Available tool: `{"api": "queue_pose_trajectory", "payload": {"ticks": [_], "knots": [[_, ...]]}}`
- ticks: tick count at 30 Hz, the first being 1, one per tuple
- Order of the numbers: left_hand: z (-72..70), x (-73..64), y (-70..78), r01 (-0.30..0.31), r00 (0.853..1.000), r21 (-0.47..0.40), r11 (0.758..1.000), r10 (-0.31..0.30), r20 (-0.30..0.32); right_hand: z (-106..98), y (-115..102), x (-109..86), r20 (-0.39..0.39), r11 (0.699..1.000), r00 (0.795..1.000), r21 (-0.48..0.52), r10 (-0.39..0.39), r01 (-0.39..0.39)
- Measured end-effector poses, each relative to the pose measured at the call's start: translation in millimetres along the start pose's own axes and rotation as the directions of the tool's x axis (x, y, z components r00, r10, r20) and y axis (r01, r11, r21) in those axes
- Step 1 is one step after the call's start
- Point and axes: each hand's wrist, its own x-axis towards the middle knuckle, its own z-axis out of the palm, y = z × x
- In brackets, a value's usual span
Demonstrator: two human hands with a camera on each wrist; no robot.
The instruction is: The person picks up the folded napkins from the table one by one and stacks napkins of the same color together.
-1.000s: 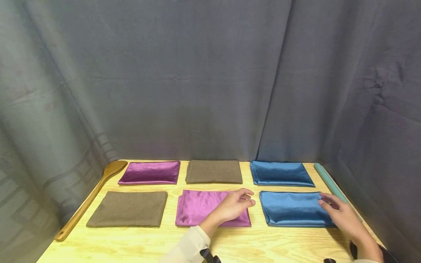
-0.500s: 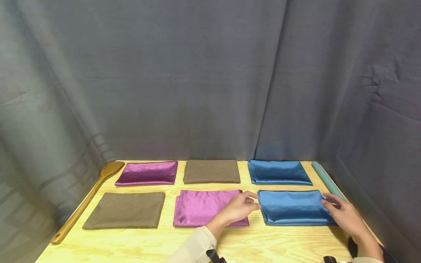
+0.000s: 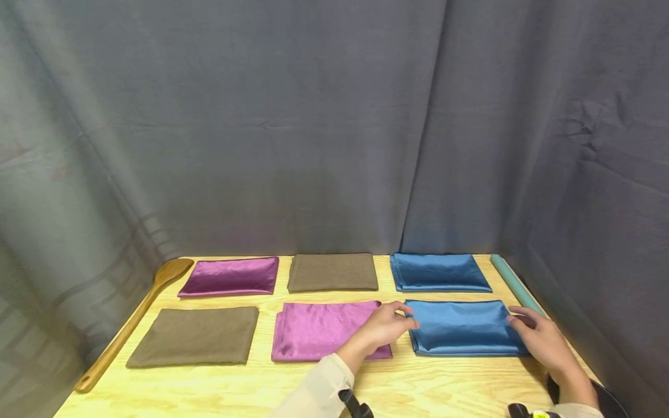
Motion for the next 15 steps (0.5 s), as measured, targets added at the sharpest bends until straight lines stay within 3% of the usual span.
{"api": "queue_pose_trajectory", "payload": {"ticks": [9,15], "knots": [[10.2,8.8,-1.9,0.014,0.999,-0.149,0.989,-0.019,-0.031,6,1,-2.1,-0.016,0.997,1.0,0.07,-0.023,0.024],[11.2,8.1,-4.2,-0.005,1.0,-0.217,0.976,0.006,0.003,10,0,-3.4,-0.031,0.995,0.999,0.09,-0.036,0.039]]}}
